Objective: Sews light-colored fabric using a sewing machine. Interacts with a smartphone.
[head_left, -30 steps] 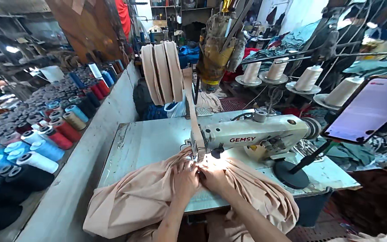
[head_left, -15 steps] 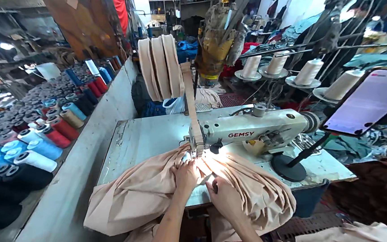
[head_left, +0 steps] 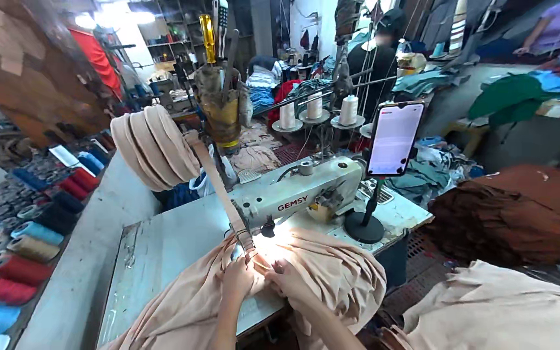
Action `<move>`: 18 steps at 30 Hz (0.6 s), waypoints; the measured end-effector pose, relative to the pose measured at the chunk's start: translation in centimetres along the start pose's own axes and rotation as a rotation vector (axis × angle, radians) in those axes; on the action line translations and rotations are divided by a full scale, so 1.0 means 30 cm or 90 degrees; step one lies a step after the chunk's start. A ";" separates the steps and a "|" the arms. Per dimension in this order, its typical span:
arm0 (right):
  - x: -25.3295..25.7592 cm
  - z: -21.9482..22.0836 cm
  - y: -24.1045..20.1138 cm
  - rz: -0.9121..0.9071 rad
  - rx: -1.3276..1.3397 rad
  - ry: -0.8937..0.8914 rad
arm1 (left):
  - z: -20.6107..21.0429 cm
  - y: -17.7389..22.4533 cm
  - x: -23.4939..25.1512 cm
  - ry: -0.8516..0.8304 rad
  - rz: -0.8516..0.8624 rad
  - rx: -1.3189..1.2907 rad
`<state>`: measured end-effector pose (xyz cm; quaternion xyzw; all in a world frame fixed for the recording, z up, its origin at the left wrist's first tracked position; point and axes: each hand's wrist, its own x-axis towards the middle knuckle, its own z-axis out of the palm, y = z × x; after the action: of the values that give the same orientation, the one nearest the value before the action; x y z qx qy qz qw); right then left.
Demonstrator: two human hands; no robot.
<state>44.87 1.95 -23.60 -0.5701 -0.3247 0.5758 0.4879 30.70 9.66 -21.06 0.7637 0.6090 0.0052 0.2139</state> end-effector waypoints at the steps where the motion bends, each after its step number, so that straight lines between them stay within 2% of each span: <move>1: -0.027 -0.049 0.016 -0.019 -0.101 -0.016 | 0.014 0.001 -0.009 0.014 -0.007 0.000; 3: -0.075 -0.142 0.016 -0.051 -0.397 -0.033 | 0.030 0.013 -0.028 0.041 -0.026 0.012; 5: -0.112 -0.214 0.014 -0.043 -0.621 0.004 | 0.055 0.020 -0.046 0.066 -0.035 0.040; 7: -0.111 -0.298 0.013 -0.049 -0.711 0.078 | 0.083 0.019 -0.051 0.091 -0.037 0.059; 9: -0.080 -0.372 -0.007 -0.052 -0.729 0.157 | 0.111 0.012 -0.057 0.122 -0.034 0.077; 11: -0.048 -0.392 -0.060 -0.037 -0.778 0.218 | 0.139 0.002 -0.057 0.162 -0.027 0.091; 12: -0.040 -0.373 -0.092 -0.046 -0.803 0.235 | 0.153 -0.005 -0.055 0.186 -0.023 0.092; 14: -0.048 -0.277 -0.152 -0.139 -0.820 0.219 | 0.165 -0.010 -0.053 0.221 -0.015 0.088; 16: -0.055 -0.140 -0.186 -0.221 -0.813 0.115 | 0.163 -0.009 -0.053 0.228 -0.013 0.090; 18: -0.006 -0.017 -0.180 -0.217 -0.830 0.001 | 0.156 -0.009 -0.056 0.216 -0.015 0.096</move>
<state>46.38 3.38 -18.60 -0.6891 -0.6911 0.1766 0.1278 31.27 6.64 -24.99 0.7585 0.6440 0.0861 0.0501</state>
